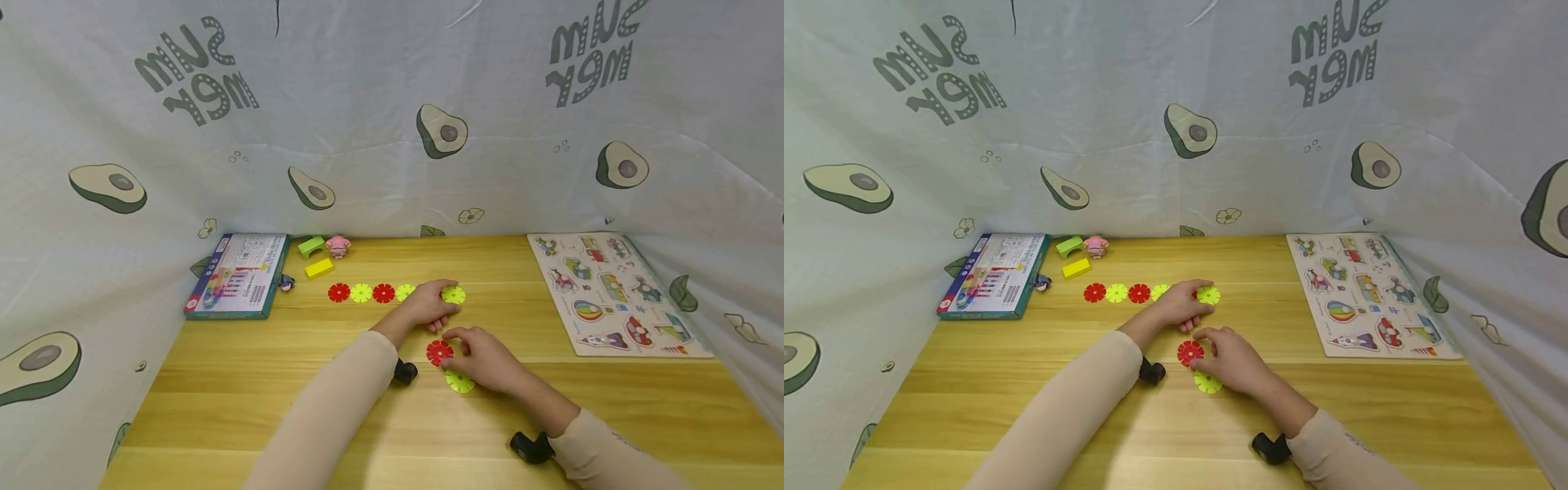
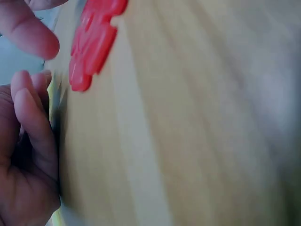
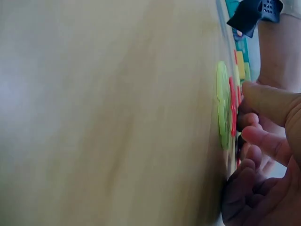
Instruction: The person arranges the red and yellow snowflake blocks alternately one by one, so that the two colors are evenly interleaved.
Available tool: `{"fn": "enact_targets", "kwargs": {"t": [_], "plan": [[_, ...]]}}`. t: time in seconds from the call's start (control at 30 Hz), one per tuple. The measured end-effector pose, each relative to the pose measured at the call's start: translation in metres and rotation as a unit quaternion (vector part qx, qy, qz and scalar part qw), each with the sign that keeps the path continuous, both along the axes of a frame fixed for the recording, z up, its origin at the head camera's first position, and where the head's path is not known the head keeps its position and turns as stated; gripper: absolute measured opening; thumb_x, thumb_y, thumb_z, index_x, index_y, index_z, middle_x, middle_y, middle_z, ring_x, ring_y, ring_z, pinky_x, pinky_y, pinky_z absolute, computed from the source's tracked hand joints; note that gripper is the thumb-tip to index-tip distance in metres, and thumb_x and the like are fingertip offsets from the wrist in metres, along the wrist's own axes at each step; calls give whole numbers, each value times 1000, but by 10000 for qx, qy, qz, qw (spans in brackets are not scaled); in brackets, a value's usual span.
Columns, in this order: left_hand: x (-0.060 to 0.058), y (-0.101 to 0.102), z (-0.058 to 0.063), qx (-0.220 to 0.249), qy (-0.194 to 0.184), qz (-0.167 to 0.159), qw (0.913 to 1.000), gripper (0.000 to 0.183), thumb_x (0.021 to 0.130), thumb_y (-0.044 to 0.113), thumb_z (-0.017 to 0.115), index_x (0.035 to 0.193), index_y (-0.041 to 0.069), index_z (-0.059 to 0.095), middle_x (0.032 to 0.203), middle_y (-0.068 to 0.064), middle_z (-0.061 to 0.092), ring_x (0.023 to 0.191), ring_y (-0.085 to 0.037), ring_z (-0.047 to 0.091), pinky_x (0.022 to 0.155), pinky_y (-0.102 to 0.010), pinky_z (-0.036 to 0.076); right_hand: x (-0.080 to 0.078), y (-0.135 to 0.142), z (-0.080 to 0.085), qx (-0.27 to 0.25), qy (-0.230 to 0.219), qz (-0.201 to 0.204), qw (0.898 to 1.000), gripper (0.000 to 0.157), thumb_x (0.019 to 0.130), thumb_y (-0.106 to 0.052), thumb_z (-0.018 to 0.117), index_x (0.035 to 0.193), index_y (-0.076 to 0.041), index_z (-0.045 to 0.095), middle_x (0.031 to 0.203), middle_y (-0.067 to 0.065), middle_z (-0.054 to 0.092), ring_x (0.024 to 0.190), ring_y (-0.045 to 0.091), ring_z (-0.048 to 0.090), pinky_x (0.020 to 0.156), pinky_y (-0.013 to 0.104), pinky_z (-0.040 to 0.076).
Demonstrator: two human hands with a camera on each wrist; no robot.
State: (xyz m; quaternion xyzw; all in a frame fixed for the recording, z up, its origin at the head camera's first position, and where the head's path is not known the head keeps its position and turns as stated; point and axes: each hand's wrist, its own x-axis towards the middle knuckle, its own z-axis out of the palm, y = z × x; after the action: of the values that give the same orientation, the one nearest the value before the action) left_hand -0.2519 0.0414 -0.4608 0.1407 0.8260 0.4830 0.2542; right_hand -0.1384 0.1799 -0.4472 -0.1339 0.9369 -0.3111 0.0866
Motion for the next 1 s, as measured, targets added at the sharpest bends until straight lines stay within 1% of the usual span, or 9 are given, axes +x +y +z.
{"fn": "enact_targets", "kwargs": {"t": [0.1,0.23,0.37,0.5,0.73,0.8,0.9,1.0], "plan": [[0,2,-2,-128,51,78,9999,58,87,25,66,139,28,41,51,-8,58,37,-17,53,38,-32,49,-1,-3,1,153,-51,-32,9999,47,75,-38,76,114,-17,63,69,-1,45,62,14,40,51,27,32],[0,3,-3,-307,160,76,9994,57,89,27,63,140,30,40,50,-8,57,37,-18,53,38,-31,49,-2,-5,1,320,-139,-57,9994,48,75,-40,75,115,-17,62,69,-1,45,63,14,41,51,27,32],[0,5,-4,-468,212,104,9986,56,89,29,62,140,31,39,49,-7,57,36,-18,52,39,-31,49,-3,-6,0,381,-151,-17,9992,44,76,-38,75,112,-17,62,69,-1,46,63,14,41,51,28,33],[1,6,-3,-617,228,166,9977,54,90,30,62,140,30,41,49,-6,57,35,-17,52,39,-31,49,-3,-6,-2,355,-170,-35,9992,41,74,-35,77,109,-19,62,70,-1,46,63,15,42,52,29,34],[2,7,-2,-617,192,199,9977,54,89,30,62,140,29,42,49,-6,58,36,-16,52,39,-29,49,-4,-7,-1,295,-240,-164,9991,39,70,-34,80,100,-21,59,71,0,46,63,15,42,52,29,34],[2,7,-2,-618,178,219,9977,54,89,29,62,139,29,42,50,-6,58,36,-16,51,39,-29,49,-4,-7,-1,230,-244,-217,9992,39,69,-32,81,97,-20,57,73,1,47,64,15,43,53,29,36],[2,7,-3,-635,184,236,9975,54,89,30,62,139,30,42,50,-6,58,36,-15,51,39,-29,49,-3,-7,0,-59,-281,-252,9993,36,71,-26,81,94,-19,54,74,0,50,62,15,46,52,29,39],[3,7,-3,-672,259,232,9971,54,89,30,62,139,31,42,49,-6,58,35,-16,51,39,-30,49,-2,-5,-1,-598,-341,-284,9972,29,76,-21,77,92,-18,53,73,-1,54,60,14,49,51,28,42]]}}
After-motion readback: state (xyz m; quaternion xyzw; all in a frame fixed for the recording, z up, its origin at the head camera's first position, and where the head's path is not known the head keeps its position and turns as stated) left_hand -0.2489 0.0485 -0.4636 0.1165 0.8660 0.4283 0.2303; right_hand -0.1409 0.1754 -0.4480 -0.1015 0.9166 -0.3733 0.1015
